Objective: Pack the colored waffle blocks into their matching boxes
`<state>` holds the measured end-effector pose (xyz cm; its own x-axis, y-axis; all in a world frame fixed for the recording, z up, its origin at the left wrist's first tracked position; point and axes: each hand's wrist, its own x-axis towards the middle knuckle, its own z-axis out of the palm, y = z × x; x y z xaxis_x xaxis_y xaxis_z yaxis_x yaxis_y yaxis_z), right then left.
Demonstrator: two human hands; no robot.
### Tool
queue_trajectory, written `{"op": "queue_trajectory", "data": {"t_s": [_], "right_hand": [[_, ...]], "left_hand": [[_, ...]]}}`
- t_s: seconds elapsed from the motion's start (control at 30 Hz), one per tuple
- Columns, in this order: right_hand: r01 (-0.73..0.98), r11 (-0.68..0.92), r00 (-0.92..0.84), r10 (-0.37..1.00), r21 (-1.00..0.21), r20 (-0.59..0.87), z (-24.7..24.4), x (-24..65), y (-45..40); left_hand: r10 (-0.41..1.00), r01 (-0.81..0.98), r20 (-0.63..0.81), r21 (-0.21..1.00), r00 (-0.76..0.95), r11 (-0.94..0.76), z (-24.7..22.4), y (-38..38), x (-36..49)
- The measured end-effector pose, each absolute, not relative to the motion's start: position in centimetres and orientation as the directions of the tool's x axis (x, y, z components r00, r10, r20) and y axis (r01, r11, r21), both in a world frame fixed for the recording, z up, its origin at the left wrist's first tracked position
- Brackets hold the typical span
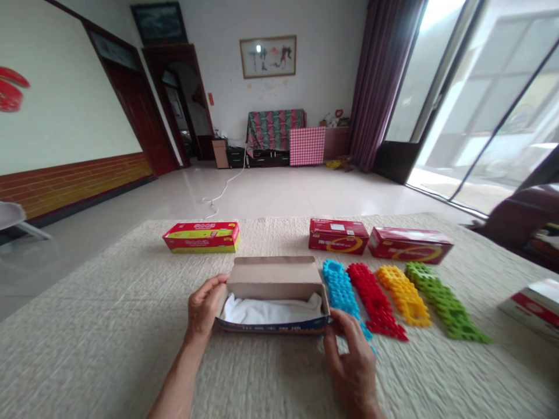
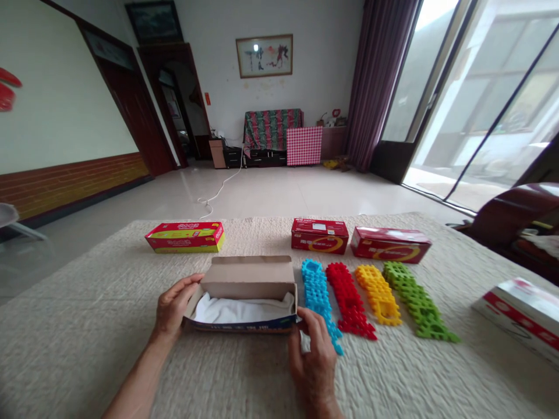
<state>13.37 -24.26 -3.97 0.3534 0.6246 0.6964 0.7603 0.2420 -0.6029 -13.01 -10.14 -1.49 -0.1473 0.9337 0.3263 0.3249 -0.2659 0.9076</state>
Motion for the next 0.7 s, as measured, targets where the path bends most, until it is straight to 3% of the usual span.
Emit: {"op": "queue_trajectory", "data": {"t_s": [0.13,0.3,0.37,0.5,0.6,0.7], "right_hand": [[0.756,0.227,0.377,0.616,-0.614,0.691,-3.9,13.4,-24.3],[0.756,0.225,0.386,0.605,-0.614,0.697,-4.2,13.5,-24.2],[0.755,0.223,0.393,0.600,-0.617,0.697,-4.3,13.5,-24.1],[0.758,0.217,0.404,0.584,-0.615,0.704,-4.2,13.5,-24.1],[0.763,0.220,0.402,0.576,-0.608,0.712,-4.0,13.5,-24.1],[0.767,0.225,0.395,0.571,-0.600,0.719,-4.0,13.5,-24.1]], "left_hand": [[0.939,0.239,0.296,0.938,-0.178,-0.250,-1.9,-10.2,-13.2],[0.891,0.343,0.432,0.865,-0.141,-0.366,-1.1,-10.6,-13.1],[0.801,0.450,0.590,0.744,-0.098,-0.493,-0.8,-11.2,-12.8],[0.503,0.634,0.860,0.344,0.083,-0.692,0.3,-13.9,-11.4],[0.403,0.564,0.882,0.208,0.245,-0.799,0.8,-17.0,-9.9],[0.366,0.429,0.844,0.185,0.392,-0.884,0.1,-19.8,-9.1]]}}
